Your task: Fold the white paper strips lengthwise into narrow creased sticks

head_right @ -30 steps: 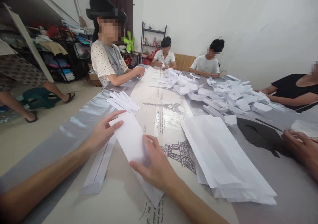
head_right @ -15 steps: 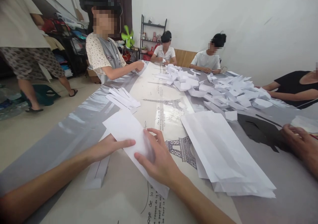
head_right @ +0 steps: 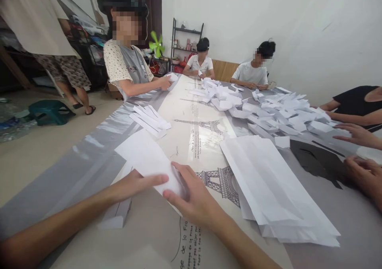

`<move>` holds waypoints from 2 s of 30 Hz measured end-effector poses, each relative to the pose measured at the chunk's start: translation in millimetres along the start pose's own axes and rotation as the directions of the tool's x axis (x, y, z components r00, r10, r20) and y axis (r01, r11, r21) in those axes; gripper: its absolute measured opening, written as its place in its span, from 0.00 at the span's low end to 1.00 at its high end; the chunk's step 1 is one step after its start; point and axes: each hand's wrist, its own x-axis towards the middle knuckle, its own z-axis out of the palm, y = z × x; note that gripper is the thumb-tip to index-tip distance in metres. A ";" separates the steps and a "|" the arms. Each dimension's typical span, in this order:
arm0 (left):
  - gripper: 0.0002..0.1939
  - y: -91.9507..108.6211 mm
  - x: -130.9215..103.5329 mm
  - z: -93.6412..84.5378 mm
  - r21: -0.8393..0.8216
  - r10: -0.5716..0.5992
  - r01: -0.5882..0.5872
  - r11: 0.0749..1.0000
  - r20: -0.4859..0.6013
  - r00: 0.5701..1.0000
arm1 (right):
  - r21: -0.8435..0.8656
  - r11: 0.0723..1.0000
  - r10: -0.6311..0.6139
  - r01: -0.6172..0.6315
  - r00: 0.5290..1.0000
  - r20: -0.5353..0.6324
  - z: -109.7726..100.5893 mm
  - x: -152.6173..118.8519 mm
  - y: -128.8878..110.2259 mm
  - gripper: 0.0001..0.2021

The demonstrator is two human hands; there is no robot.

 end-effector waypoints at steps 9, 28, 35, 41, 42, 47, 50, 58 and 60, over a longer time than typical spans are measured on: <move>0.14 1.8 3.1 -0.6 0.068 0.041 -0.035 0.997 -0.090 0.995 | -0.053 0.999 0.002 0.001 0.999 0.053 -6.1 -2.1 -3.7 0.24; 0.13 -8.8 16.2 -15.0 -0.490 0.018 -0.102 0.866 -0.173 0.985 | -0.519 0.779 -0.391 0.352 0.920 0.037 -12.5 -1.5 21.2 0.38; 0.14 -10.2 9.8 -7.0 -0.455 -0.030 0.069 0.888 0.091 0.995 | -0.379 0.845 -0.431 0.378 0.900 -0.064 -16.0 -5.4 15.3 0.32; 0.19 -3.2 12.4 -11.2 -0.503 -0.008 -0.068 0.862 -0.148 0.989 | -0.240 0.883 -0.439 0.402 0.889 -0.127 -13.1 -3.0 15.1 0.33; 0.18 -3.4 13.5 -12.3 -0.506 0.004 -0.085 0.859 -0.160 0.987 | -0.212 0.890 -0.437 0.404 0.889 -0.136 -12.1 -2.1 14.9 0.33; 0.14 -6.6 17.3 -15.3 -0.576 0.011 -0.111 0.810 -0.174 0.985 | -0.016 0.932 -0.360 0.363 0.915 -0.184 -6.5 -0.4 9.8 0.30; 0.14 -5.7 18.4 -17.1 -0.590 0.011 -0.201 0.782 -0.310 0.951 | 0.137 0.957 -0.239 0.254 0.964 -0.119 -8.5 -3.9 6.2 0.29; 0.18 -1.2 17.5 -6.7 -0.443 0.028 -0.316 0.839 -0.544 0.838 | 0.416 0.909 -0.003 0.006 1.000 -0.007 -7.5 -4.0 -2.5 0.12; 0.17 -2.8 14.3 1.2 -0.446 0.025 -0.279 0.850 -0.496 0.868 | 0.462 0.879 0.119 -0.121 0.992 0.032 -0.2 -0.8 -1.4 0.13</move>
